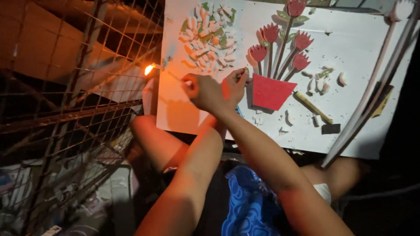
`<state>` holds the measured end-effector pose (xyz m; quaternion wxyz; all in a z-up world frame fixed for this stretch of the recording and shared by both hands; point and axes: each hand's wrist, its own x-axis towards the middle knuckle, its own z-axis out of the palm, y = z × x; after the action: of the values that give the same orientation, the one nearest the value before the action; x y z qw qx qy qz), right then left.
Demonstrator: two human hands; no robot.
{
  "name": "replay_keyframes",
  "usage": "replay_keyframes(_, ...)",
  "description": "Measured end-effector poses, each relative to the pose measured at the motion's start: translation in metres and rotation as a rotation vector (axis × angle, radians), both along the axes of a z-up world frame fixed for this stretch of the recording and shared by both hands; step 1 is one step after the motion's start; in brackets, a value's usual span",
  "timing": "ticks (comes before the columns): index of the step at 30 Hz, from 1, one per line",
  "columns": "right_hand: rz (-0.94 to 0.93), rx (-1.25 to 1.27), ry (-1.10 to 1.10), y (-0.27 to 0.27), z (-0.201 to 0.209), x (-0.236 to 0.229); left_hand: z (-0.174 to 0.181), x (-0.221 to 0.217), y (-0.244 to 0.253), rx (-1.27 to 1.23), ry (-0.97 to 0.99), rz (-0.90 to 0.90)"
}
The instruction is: Refining and assembling small foam details to create a decorative flower pot artwork on a board using a utility knife and a lighter.
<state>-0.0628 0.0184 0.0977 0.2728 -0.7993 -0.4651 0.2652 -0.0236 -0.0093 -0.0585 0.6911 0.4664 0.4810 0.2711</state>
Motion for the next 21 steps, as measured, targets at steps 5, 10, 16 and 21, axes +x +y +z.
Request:
replay_keyframes(5, 0.065, -0.183, 0.142, 0.044, -0.028, -0.028, -0.031, 0.004, 0.001, 0.0, -0.056, 0.006)
replay_keyframes(10, 0.131, -0.177, 0.05, 0.058, -0.044, -0.032, -0.006, -0.002, 0.0, -0.015, -0.084, -0.018)
replay_keyframes(16, 0.16, -0.162, 0.107, 0.057, -0.024, -0.03, -0.02, -0.002, 0.002, -0.014, -0.095, -0.04)
replay_keyframes(21, 0.16, -0.123, 0.193, 0.053, 0.002, -0.026, -0.021, 0.0, 0.0, -0.019, -0.11, -0.036)
